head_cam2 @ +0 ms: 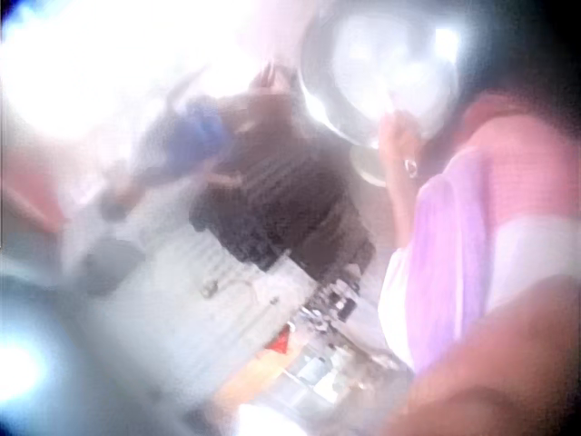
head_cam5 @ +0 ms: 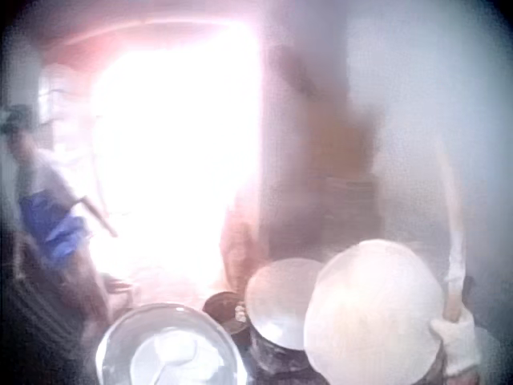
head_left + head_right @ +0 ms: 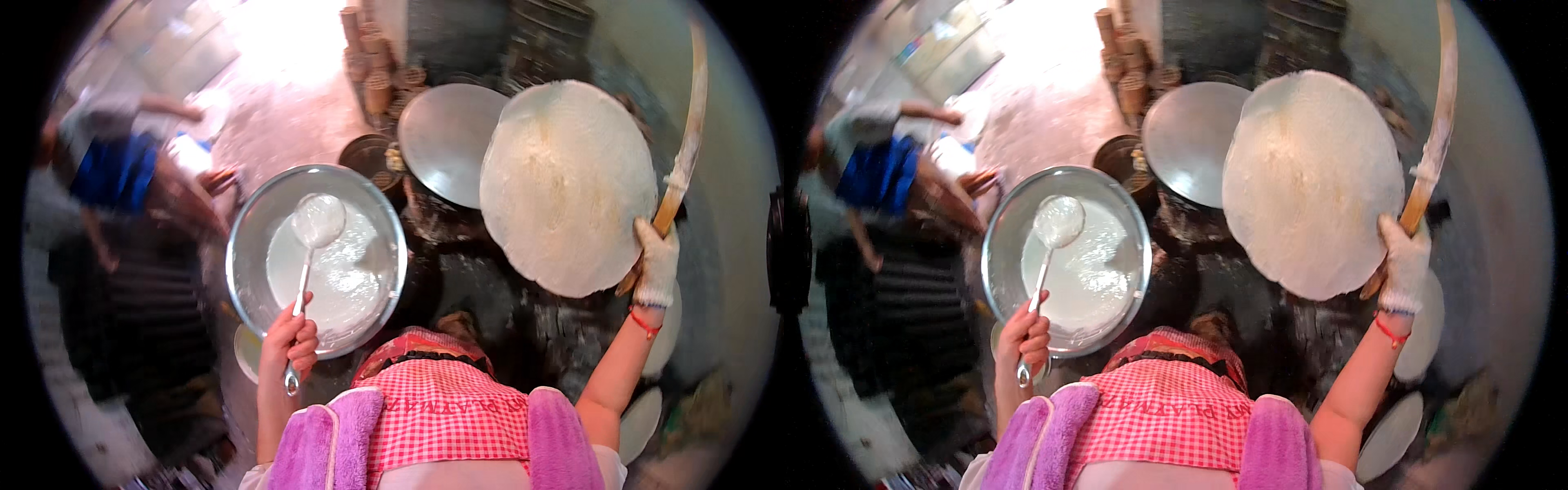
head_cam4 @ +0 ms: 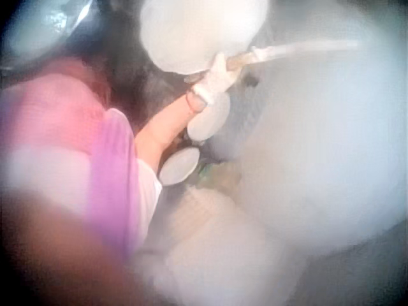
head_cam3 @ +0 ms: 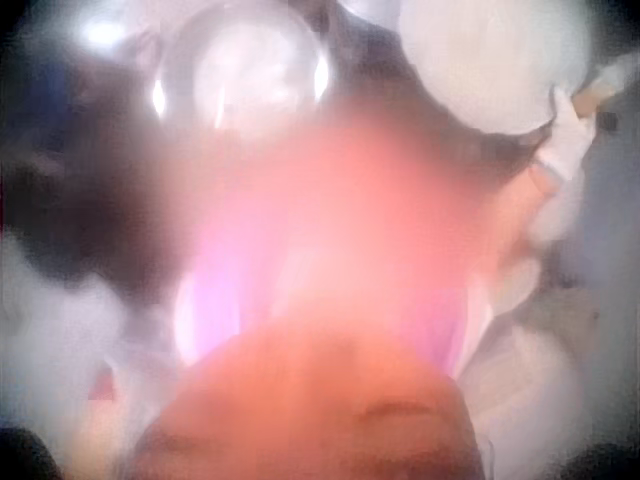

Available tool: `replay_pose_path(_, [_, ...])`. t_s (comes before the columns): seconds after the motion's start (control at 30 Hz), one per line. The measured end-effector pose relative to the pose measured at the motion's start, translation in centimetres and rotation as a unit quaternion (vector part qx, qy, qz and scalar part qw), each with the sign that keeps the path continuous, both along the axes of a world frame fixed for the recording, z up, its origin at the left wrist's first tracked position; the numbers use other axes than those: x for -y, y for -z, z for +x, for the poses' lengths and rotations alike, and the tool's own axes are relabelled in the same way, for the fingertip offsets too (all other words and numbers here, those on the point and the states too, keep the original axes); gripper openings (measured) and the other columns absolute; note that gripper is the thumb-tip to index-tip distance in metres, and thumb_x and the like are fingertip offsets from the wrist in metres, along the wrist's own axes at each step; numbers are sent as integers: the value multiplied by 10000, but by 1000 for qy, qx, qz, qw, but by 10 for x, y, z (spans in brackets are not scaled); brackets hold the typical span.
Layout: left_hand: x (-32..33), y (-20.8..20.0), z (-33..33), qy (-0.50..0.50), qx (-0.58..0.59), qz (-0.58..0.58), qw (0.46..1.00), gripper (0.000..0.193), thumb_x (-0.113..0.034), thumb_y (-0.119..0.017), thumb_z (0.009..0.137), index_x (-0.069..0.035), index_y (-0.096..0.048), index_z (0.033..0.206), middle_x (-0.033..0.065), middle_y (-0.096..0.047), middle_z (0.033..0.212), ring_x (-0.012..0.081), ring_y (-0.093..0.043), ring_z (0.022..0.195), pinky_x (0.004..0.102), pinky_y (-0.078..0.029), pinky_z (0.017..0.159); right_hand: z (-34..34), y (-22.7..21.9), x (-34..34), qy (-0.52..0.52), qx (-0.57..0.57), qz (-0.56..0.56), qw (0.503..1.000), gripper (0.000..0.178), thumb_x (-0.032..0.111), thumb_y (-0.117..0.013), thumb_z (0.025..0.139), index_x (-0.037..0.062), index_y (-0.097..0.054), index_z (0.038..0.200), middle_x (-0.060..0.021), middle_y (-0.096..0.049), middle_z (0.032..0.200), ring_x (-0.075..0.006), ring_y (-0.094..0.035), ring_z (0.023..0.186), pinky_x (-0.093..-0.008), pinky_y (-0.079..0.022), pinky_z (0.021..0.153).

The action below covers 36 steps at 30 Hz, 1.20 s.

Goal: The person ladles batter onto multiple hot plates, spreads it into thin circles using a wooden tool, and flips the cooked flatbreads by hand and with the tool.

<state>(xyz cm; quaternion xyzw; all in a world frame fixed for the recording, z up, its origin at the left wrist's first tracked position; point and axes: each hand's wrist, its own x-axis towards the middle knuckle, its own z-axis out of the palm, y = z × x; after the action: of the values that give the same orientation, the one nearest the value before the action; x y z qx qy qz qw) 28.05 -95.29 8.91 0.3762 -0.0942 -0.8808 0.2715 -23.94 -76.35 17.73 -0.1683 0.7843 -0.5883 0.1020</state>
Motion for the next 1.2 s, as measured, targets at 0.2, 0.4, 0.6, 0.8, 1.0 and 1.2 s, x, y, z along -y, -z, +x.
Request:
replay_pose_path(0.2, [-10,-23,-44,118,-102,-155,975,497,-123,-433,1064,-109,-311,1546,-36,-304,654,30,-254,408,193,-227,338,112,3,-227,224,51,21,973,418,94,-700,853,7,-588,1247,-16,-612,1014,-139,-590,869,-306,-507,801])
replay_pose_path(0.4, [-114,-23,-143,429,-114,-93,891,519,-115,-509,1029,-81,-351,1522,-14,-367,668,33,-280,428,189,-219,352,270,15,-475,441,37,-38,896,418,67,-699,844,-19,-617,1245,-25,-648,1001,-134,-614,846,-283,-515,752])
replay_pose_path(0.6, [-260,19,-199,563,-88,255,782,434,-149,-419,1066,-26,-401,1482,-15,-369,732,40,-332,471,186,-284,359,452,-30,-731,590,44,10,806,476,66,-731,814,-10,-603,1266,-35,-646,975,-147,-615,831,-290,-521,733])
replay_pose_path(0.8, [-436,-11,-193,599,-25,443,667,474,-209,-326,1100,8,-312,1521,26,-427,791,110,-428,553,278,-412,487,654,-114,-985,660,23,262,704,563,42,-683,793,10,-571,1345,-33,-649,940,-131,-595,748,-271,-504,672])
replay_pose_path(1.0, [-566,-23,-197,645,21,408,646,489,-225,-289,1105,16,-285,1531,35,-434,792,120,-439,557,290,-418,490,670,-143,-1085,594,-126,626,490,424,197,-629,893,87,-627,1303,-145,-733,1022,-281,-702,891,-403,-548,835])
replay_pose_path(1.2, [-613,-46,-214,668,30,326,669,491,-220,-299,1102,30,-281,1524,38,-434,794,120,-443,554,288,-425,486,655,21,-1019,673,43,599,433,278,164,-565,898,195,-690,1145,-141,-650,1158,-354,-633,1080,-471,-520,936])
